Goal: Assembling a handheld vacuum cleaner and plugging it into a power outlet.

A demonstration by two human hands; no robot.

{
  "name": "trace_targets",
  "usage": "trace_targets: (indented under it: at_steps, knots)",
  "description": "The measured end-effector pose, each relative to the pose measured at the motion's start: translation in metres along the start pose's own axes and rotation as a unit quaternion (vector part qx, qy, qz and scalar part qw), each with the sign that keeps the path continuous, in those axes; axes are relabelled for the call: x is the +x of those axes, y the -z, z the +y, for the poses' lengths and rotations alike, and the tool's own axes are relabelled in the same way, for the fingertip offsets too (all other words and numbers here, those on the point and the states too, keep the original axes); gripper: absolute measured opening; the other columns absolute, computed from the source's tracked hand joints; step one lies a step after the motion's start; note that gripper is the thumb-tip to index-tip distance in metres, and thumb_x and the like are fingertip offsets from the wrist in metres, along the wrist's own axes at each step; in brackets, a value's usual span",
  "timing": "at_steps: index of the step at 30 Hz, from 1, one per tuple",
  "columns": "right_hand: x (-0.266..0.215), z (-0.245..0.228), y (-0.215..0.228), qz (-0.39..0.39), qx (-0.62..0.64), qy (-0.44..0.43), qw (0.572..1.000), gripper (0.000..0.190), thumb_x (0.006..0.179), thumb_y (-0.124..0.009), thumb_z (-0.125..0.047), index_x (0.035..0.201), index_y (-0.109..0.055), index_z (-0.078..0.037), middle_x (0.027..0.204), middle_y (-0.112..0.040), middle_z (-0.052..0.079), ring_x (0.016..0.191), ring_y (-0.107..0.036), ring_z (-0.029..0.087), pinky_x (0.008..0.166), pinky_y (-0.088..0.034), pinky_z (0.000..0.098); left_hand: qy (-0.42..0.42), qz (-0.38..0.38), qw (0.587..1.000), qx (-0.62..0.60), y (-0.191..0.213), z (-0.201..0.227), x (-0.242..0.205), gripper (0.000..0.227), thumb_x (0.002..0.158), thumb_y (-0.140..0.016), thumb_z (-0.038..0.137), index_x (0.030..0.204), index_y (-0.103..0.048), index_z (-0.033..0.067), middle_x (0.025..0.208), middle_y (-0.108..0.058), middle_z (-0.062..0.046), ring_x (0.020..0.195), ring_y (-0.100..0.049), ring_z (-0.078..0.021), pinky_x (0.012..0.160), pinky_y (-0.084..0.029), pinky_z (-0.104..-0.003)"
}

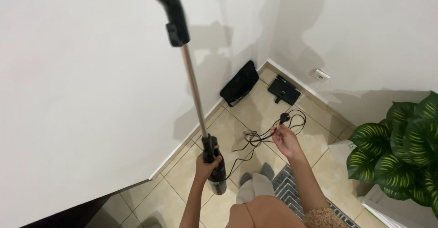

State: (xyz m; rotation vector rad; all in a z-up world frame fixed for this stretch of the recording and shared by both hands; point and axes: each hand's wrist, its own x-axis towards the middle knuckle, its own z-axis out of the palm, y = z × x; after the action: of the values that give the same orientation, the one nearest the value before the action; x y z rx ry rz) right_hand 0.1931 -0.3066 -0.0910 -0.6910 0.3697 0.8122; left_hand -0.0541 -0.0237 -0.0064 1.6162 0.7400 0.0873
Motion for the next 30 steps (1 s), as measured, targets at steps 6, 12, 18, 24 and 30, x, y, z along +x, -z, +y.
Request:
trace_targets:
  at_steps: [6,12,18,24,30]
  knots:
    - [-0.005,0.022,-0.075,-0.069,0.02,-0.096,0.993,0.022,0.107,-0.056,-0.02,0.104,-0.062,0.001,0.095,-0.073,0.01,0.08,-0.073,0.014,0.068,-0.061,0.0217,-0.052,-0.116,0.992,0.01,-0.03,0.051,-0.002,0.046,0.082,-0.081,0.016,0.127,-0.076,0.0093,0.077,-0.069,0.001,0.07,-0.062,-0.0081,0.068,-0.054,-0.027]
    - [-0.036,0.015,-0.132,-0.025,0.033,-0.106,0.994,0.017,0.102,-0.057,-0.019,0.101,-0.063,-0.003,0.096,-0.073,0.006,0.076,-0.072,0.009,0.066,-0.06,0.018,-0.092,-0.039,0.995,0.022,-0.069,0.055,-0.007,0.031,0.08,-0.086,0.013,0.103,-0.072,-0.0021,0.076,-0.071,-0.002,0.069,-0.064,-0.0088,0.065,-0.055,-0.028]
    - [-0.064,0.011,-0.133,-0.035,0.038,-0.097,0.994,0.016,0.106,-0.055,-0.017,0.103,-0.062,-0.003,0.092,-0.069,0.002,0.075,-0.07,0.005,0.066,-0.06,0.0163,-0.041,-0.008,0.997,-0.069,-0.071,0.044,-0.003,0.035,0.082,-0.08,0.007,0.115,-0.073,0.0041,0.068,-0.066,-0.003,0.058,-0.059,-0.0092,0.057,-0.05,-0.026]
    - [-0.064,0.038,-0.118,-0.109,0.104,-0.116,0.982,0.012,0.107,-0.049,-0.011,0.107,-0.059,-0.005,0.097,-0.07,0.004,0.074,-0.07,0.005,0.067,-0.06,0.0174,-0.066,-0.016,0.988,-0.142,-0.091,0.029,-0.002,0.023,0.076,-0.08,-0.002,0.098,-0.072,-0.0016,0.079,-0.075,-0.004,0.065,-0.067,-0.0106,0.06,-0.055,-0.027]
    - [-0.079,0.032,-0.123,0.01,-0.027,-0.012,1.0,0.015,0.11,-0.052,-0.021,0.108,-0.058,-0.007,0.107,-0.074,0.011,0.074,-0.068,0.007,0.064,-0.057,0.0194,-0.106,-0.021,0.987,-0.121,-0.089,0.027,0.005,0.024,0.078,-0.081,-0.001,0.099,-0.07,-0.0025,0.082,-0.073,-0.003,0.071,-0.066,-0.0087,0.063,-0.055,-0.026]
